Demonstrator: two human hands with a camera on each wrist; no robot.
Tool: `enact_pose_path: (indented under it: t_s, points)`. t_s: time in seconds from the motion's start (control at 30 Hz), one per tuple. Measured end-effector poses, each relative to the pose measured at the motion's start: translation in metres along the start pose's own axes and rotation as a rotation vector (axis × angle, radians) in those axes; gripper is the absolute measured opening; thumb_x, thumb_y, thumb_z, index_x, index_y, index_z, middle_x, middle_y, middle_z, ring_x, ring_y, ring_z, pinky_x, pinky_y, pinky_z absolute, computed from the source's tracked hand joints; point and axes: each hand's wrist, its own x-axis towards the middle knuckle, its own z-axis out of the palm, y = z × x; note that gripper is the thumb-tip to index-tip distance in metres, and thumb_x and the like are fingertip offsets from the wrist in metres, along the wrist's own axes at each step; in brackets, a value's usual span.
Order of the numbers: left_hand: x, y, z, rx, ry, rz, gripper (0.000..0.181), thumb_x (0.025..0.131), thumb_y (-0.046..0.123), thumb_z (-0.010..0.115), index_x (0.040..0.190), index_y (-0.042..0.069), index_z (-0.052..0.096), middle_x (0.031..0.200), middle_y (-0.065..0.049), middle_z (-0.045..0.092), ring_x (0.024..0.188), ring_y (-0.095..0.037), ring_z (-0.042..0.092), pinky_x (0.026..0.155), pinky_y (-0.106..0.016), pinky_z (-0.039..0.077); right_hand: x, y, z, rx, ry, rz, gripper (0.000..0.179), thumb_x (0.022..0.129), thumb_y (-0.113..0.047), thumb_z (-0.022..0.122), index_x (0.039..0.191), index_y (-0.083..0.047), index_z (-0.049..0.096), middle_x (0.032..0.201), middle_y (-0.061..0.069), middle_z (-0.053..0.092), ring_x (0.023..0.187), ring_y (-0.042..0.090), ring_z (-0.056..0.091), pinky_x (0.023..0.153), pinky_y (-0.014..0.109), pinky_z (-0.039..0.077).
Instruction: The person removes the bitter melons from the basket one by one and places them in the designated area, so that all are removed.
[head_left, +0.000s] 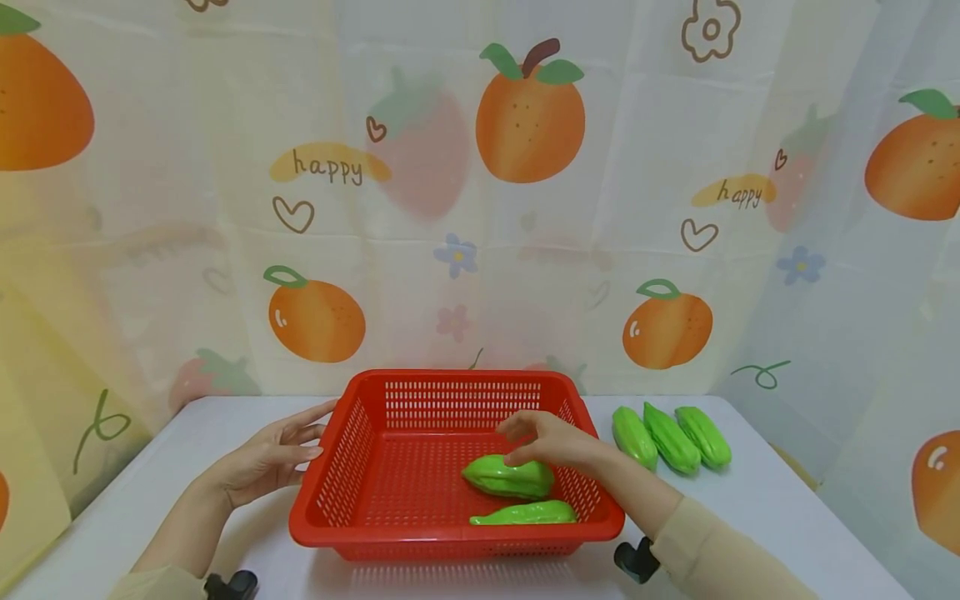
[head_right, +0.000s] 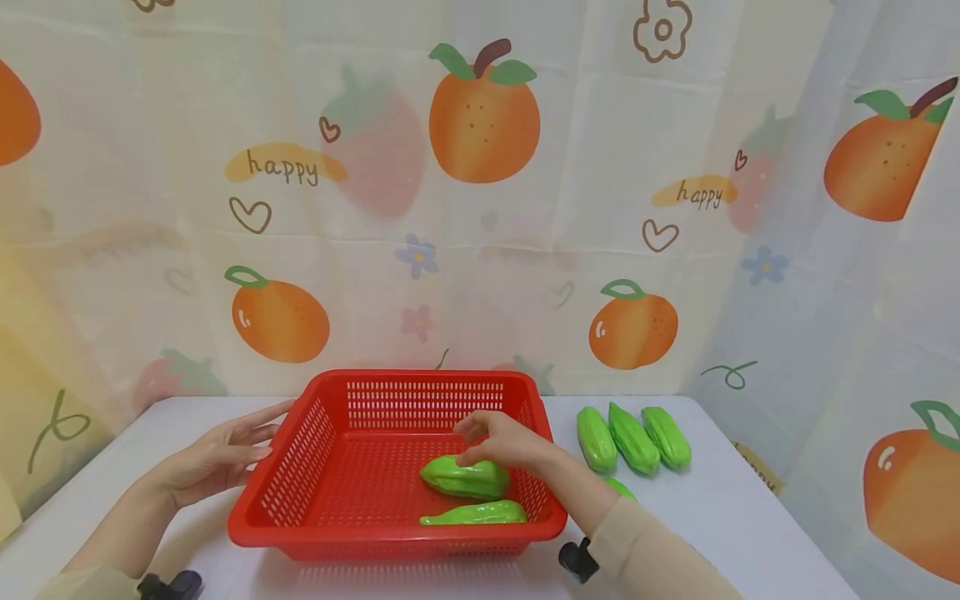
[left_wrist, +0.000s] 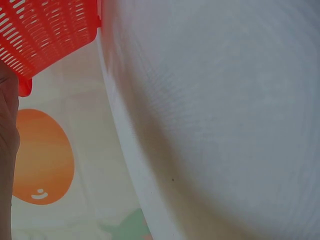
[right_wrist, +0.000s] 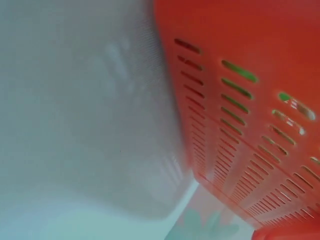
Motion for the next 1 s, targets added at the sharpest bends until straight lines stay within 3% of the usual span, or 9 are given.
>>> enact_pose_path:
  t_s: [0.27, 0.57, 1.0]
  points:
    - [0.0000, 0.0022, 0.0021, 0.015, 0.002, 0.000, 0.063, 0.102, 0.010, 0.046, 0.158, 0.023, 0.020, 0.129, 0.007, 0.060, 0.108, -0.010, 0.066, 0.090, -0.036, 0.059, -0.0024, -0.0012, 0.0046, -0.094, -0.014, 0.074, 0.046, 0.081, -0.012, 0.076, 0.124, -0.007, 0.061, 0.126, 0.011, 0.063, 0.115, 0.025, 0.058, 0.092, 0.044, 0.056]
    - [-0.0006, 0.0000, 0.0004, 0.001, -0.007, 0.008, 0.062, 0.102, 0.009, 0.045, 0.158, 0.025, 0.022, 0.131, 0.007, 0.059, 0.109, -0.011, 0.067, 0.090, -0.036, 0.059, -0.0047, -0.0015, 0.0079, -0.144, -0.033, 0.125, 0.046, 0.079, -0.006, 0.077, 0.121, -0.006, 0.061, 0.125, 0.011, 0.062, 0.117, 0.027, 0.056, 0.096, 0.045, 0.052]
    - [-0.0016, -0.0004, -0.0002, -0.007, -0.027, 0.022, 0.061, 0.102, 0.008, 0.044, 0.157, 0.026, 0.024, 0.131, 0.007, 0.060, 0.109, -0.010, 0.067, 0.090, -0.036, 0.059, -0.0052, -0.0031, 0.0093, -0.217, -0.020, 0.137, 0.044, 0.076, 0.003, 0.077, 0.116, -0.009, 0.063, 0.119, 0.011, 0.064, 0.109, 0.024, 0.058, 0.088, 0.040, 0.055]
